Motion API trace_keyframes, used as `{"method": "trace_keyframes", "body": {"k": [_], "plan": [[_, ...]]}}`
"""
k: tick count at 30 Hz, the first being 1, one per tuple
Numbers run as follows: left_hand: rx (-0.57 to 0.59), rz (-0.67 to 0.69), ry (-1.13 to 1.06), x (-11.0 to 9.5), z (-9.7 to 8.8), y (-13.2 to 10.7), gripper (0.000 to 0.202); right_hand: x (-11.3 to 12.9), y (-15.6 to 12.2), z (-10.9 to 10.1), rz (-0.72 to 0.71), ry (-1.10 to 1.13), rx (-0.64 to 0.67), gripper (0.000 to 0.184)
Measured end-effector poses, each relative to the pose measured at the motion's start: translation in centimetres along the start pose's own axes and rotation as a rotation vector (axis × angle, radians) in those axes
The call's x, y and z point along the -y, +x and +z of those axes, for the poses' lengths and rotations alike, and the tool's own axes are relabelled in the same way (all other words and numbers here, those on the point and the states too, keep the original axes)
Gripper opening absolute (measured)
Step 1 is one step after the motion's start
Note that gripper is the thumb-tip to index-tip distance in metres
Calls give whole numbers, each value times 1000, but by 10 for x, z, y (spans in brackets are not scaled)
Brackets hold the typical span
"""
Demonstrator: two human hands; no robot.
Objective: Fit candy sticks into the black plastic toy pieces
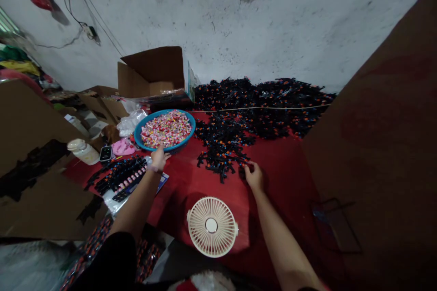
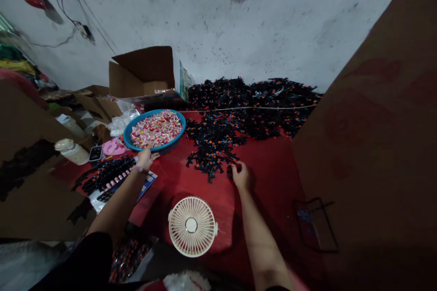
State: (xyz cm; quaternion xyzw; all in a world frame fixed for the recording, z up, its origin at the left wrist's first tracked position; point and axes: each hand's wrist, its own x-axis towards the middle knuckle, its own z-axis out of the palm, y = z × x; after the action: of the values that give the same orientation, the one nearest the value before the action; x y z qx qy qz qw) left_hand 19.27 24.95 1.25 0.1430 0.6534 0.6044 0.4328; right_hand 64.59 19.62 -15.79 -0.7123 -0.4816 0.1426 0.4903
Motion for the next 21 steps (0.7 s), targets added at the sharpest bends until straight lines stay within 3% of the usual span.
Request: {"method": "trace_keyframes", "body": {"k": [6,10,12,14,16,18,21], "plan": [[-17,-6,11,34,-27,-48,20,11,1,-7,-68,17,-38,34],[46,-4,45,56,-51,-82,14,47,-9,-8,-123,139,-87,35],[72,-11,68,68,-62,-95,13,77,-17,-1,-35,342,38,41],[92,-18,92,78,-69,-104,15,108,-25,12,206,613,351,49],[66,23,138,85,-72,-107,23,137,-29,26,293,679,537,52],[-6,145,209,86,-72,-106,43,159,-29,38,345,719,667,49],[-46,342,344,77,-66,-103,79,184,-26,52,399,788,747,41]]}}
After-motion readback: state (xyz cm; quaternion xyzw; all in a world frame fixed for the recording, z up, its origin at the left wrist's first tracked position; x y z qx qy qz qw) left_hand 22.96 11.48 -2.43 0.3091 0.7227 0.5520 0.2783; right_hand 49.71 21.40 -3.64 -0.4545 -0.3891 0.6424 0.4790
